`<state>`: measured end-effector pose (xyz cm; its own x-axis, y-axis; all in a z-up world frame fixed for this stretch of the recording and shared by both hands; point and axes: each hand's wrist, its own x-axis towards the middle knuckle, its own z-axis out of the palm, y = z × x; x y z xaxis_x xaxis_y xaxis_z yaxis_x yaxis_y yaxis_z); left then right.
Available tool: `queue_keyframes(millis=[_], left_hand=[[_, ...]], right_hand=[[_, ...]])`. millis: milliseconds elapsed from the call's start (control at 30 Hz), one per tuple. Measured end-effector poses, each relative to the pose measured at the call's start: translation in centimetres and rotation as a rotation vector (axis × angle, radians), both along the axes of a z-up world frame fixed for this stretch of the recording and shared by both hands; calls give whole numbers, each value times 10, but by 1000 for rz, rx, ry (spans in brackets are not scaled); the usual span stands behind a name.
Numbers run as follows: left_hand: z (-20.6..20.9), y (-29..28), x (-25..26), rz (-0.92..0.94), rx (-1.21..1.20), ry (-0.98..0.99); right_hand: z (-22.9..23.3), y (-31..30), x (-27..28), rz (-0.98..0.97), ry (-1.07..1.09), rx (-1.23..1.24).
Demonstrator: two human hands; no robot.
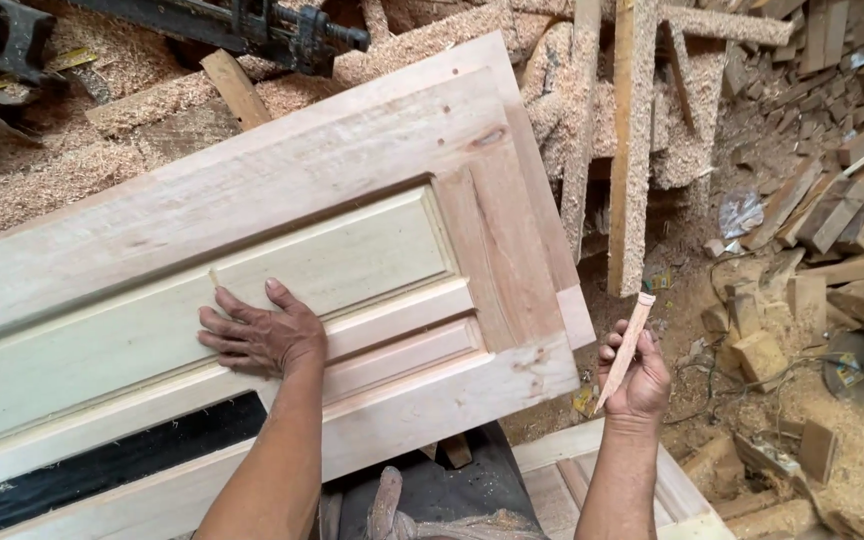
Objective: Hand-sanding the surfaces and edges of a wooden door frame using a strip of sandpaper.
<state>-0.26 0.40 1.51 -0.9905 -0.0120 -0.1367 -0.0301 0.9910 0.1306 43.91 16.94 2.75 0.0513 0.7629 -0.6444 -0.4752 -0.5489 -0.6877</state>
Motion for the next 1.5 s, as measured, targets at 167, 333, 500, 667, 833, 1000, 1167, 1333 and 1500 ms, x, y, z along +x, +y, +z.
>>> queue_keyframes(millis=[167, 333, 500, 667, 833, 1000, 1167, 1333, 1500], left_hand=[[-8, -4, 1, 23, -16, -30], [-28, -8, -1, 48, -135, 164], [-11, -4, -3, 66, -61, -17], [-14, -5, -2, 77, -70, -44], [-14, -5, -3, 70, -101, -52], [-15, -4, -4, 74, -111, -42], [-15, -4, -5, 81, -103, -42], [-16, -6, -5, 70, -120, -25], [1, -1, -6, 62, -162, -130]], right_hand=[[6, -32, 21, 43, -60, -25], [5, -45, 20, 67, -138, -79], [5, -47, 23, 172, -17, -56], [6, -54, 39, 232, 34, -69], [19, -63, 45, 232, -23, -93], [36, -67, 31, 341, -90, -90], [28, -67, 36, 404, -86, -76], [32, -65, 44, 396, -83, -93], [18, -62, 61, 325, -59, -55]])
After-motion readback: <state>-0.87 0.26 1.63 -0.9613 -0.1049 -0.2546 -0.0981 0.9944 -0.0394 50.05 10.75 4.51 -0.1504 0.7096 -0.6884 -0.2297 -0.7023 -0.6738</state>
